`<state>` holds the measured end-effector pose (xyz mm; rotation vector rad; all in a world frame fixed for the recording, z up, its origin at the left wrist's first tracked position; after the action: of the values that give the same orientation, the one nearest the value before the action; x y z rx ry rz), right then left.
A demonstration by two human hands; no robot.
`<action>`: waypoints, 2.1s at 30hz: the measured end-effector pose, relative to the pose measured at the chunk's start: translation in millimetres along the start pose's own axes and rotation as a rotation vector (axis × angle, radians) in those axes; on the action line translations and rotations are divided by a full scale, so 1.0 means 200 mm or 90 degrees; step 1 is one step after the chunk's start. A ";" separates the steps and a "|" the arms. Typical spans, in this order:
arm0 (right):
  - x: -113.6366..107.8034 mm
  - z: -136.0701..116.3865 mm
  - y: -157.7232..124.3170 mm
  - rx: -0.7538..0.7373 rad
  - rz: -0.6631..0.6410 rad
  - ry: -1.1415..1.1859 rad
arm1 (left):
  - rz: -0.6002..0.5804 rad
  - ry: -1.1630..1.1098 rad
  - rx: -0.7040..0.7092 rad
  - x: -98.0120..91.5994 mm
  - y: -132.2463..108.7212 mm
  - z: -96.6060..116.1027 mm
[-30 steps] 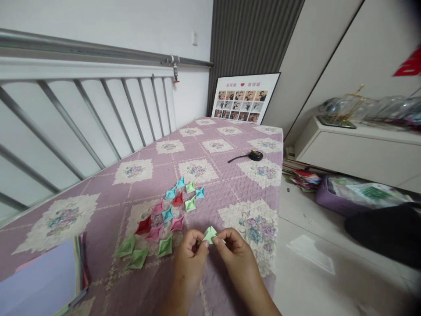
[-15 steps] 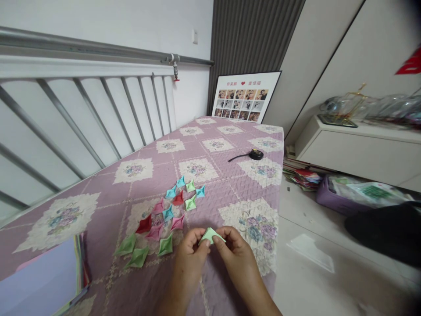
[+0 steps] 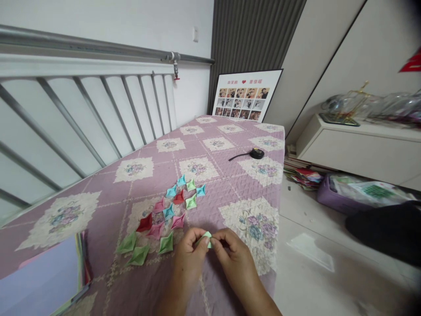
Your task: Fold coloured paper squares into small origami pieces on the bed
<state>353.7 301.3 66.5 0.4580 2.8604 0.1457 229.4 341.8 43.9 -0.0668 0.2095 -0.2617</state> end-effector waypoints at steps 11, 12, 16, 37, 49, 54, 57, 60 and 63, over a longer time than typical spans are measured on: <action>0.04 0.00 0.00 0.044 -0.032 0.072 | 0.037 0.044 0.024 -0.04 0.00 0.05; 0.04 0.00 0.00 0.066 -0.033 0.106 | 0.039 0.041 0.023 -0.04 0.00 0.05; 0.04 0.00 0.00 0.135 -0.096 0.153 | 0.042 0.022 0.016 -0.04 0.01 0.03; 0.02 -0.02 0.01 0.121 -0.083 0.055 | 0.029 -0.224 -0.057 -0.02 0.02 -0.06; 0.03 -0.01 0.00 0.170 -0.116 0.120 | -0.013 -0.133 -0.097 -0.02 0.03 -0.07; 0.00 0.00 0.01 0.189 -0.042 0.203 | -0.054 -0.195 -0.082 0.02 0.02 -0.06; -0.01 0.01 0.01 0.208 -0.015 0.226 | -0.060 -0.170 -0.079 0.03 0.02 -0.05; -0.01 0.01 0.01 0.210 -0.032 0.235 | -0.061 -0.154 -0.074 0.02 0.02 -0.04; -0.01 -0.01 0.00 0.199 -0.081 0.242 | -0.067 -0.122 -0.067 0.00 0.01 -0.03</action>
<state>356.1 301.2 68.7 0.3320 3.2916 -0.2696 229.4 343.6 37.5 -0.2066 0.0285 -0.3476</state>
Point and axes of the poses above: each hand's wrist, its own y-axis towards the middle knuckle, its own x-axis out of the palm, z = x × y, the point moved 2 cm from there along y, towards the middle knuckle, and after that the axes turned 9 degrees about y, right-handed, at the moved point
